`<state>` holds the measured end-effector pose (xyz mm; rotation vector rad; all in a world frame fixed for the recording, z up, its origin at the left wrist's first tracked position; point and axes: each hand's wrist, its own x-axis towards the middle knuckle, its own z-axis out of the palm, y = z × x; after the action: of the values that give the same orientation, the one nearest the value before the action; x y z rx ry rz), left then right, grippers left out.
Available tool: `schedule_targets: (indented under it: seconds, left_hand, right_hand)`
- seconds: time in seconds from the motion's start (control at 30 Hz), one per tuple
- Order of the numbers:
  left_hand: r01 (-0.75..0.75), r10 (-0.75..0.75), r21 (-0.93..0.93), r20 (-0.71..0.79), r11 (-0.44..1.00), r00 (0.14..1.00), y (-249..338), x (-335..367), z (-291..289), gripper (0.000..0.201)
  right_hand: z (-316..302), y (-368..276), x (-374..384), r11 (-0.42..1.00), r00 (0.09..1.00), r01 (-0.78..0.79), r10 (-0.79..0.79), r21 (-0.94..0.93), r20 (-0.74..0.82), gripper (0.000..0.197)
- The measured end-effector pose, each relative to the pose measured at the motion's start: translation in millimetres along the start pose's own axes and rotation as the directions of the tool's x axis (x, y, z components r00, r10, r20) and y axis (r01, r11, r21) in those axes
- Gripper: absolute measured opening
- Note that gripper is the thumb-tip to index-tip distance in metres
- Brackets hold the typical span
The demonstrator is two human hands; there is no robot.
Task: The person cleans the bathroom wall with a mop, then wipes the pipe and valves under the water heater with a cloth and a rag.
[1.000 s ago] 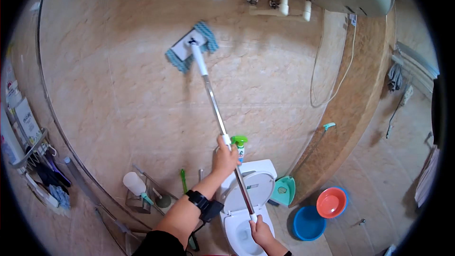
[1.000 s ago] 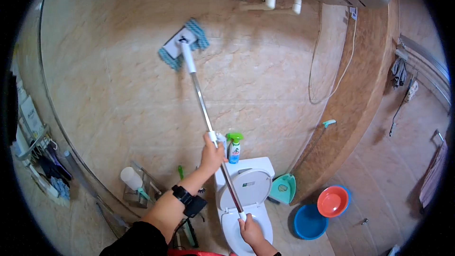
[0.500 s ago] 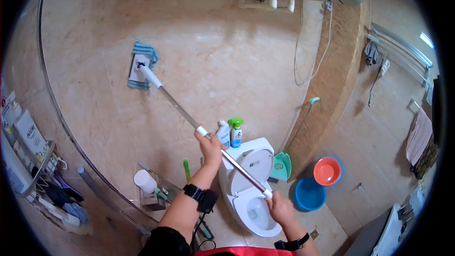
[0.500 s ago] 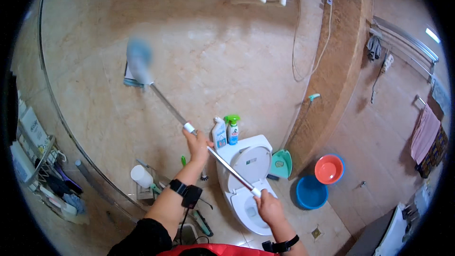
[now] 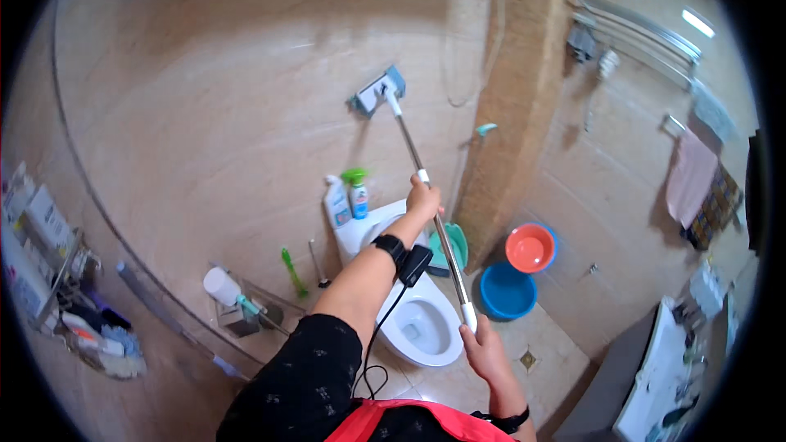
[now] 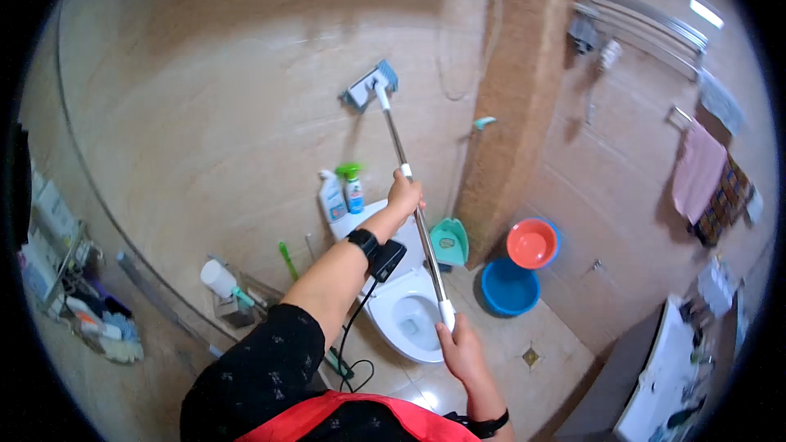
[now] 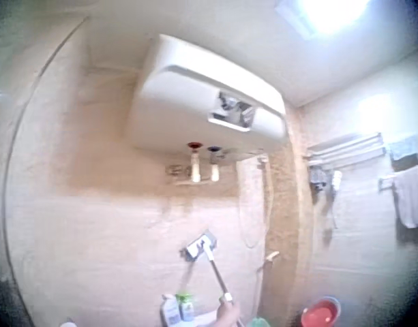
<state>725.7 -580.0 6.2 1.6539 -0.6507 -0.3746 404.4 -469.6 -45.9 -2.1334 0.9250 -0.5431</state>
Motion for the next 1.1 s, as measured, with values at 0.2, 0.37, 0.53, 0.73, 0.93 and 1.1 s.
schedule_targets:
  seconds: [0.2, 0.37, 0.53, 0.73, 0.93, 1.1]
  left_hand:
    - [0.253, 0.065, -0.407, 0.624, 0.877, 0.779, -19, -144, 113, 0.024]
    - [0.516, 0.1, -0.371, 0.873, 0.772, 0.478, -22, -255, 194, 0.026]
    - [0.507, -0.034, -0.112, 0.962, 0.854, 0.269, -29, -368, 273, 0.023]
    - [0.413, -0.005, -0.004, 1.0, 0.911, 0.021, -14, -516, 325, 0.026]
    - [0.179, -0.049, 0.099, 0.963, 0.979, -0.266, -2, -592, 354, 0.033]
    - [0.189, -0.007, 0.115, 0.869, 0.975, -0.495, 13, -632, 376, 0.034]
  right_hand:
    - [-95, 117, -135, 0.868, 0.93, -0.36, 0.364, 0.34, 0.056, 0.027]
    - [-103, 181, -320, 0.52, 0.72, -0.65, 0.655, 0.554, 0.23, 0.023]
    - [-78, 207, -414, 0.759, 0.74, -0.65, 0.623, -0.03, -0.252, 0.034]
    - [-100, 148, -388, 0.651, 0.319, -0.757, 0.438, 0.052, -0.84, 0.03]
    - [-103, 132, -445, 0.467, 0.105, -0.832, 0.662, 0.299, -0.742, 0.024]
    - [-103, 120, -457, 0.425, -0.078, -0.833, 0.546, 0.356, -0.834, 0.024]
